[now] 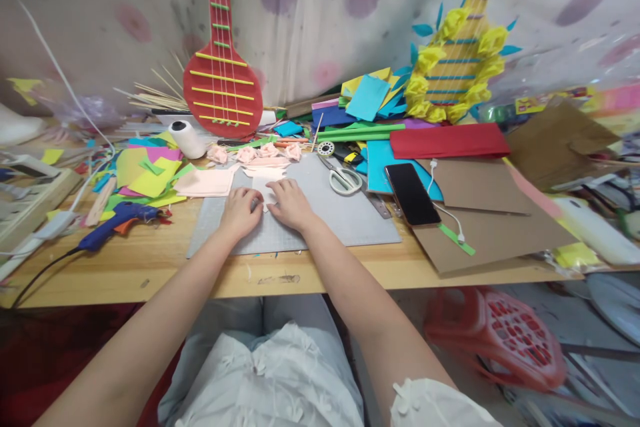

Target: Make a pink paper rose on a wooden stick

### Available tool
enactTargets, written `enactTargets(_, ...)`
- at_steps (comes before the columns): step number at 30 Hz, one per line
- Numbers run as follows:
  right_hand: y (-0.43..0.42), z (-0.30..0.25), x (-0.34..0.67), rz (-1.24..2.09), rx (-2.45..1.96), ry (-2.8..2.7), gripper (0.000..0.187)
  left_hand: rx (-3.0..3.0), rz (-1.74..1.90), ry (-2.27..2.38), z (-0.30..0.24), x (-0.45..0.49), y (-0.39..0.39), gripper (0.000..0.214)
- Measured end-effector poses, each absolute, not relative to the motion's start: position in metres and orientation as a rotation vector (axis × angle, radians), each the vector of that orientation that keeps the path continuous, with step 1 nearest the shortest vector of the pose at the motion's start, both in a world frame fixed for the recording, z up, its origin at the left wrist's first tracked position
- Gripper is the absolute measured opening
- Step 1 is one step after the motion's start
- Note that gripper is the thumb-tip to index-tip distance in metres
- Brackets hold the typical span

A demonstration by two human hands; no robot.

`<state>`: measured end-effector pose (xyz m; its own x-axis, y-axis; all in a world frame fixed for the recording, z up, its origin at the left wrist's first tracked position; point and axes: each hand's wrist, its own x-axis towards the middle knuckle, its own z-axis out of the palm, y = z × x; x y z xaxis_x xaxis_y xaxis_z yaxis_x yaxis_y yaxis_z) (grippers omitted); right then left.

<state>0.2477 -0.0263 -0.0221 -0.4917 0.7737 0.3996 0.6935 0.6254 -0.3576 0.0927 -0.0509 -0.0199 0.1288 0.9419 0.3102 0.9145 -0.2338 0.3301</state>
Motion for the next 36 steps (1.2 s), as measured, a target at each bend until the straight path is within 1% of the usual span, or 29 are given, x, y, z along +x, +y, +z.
enactTargets(19, -0.026, -0.024, 0.25, 0.313, -1.139, -2.274, 0.063, 2.244, 0.726, 1.906, -0.02, 0.091, -0.049, 0.015)
enactTargets(25, -0.023, -0.028, 0.247, 0.341, -1.231, -2.148, 0.044, 2.232, 0.736, 1.881, -0.021, 0.088, -0.047, 0.017)
enactTargets(29, -0.023, -0.03, 0.244, 0.277, -1.234, -2.158, 0.042, 2.213, 0.745, 1.877, -0.021, 0.088, -0.047, 0.017)
enactTargets(31, -0.024, -0.029, 0.243, 0.255, -1.226, -2.158, 0.042, 2.189, 0.785, 1.895, -0.021, 0.089, -0.048, 0.02)
enactTargets(34, -0.027, -0.026, 0.241, 0.229, -1.198, -2.167, 0.029, 2.152, 0.87, 1.956, -0.019, 0.09, -0.05, 0.028)
enactTargets(36, -0.028, -0.023, 0.239, 0.221, -1.171, -2.204, 0.019, 2.153, 0.867, 1.973, -0.018, 0.09, -0.051, 0.024)
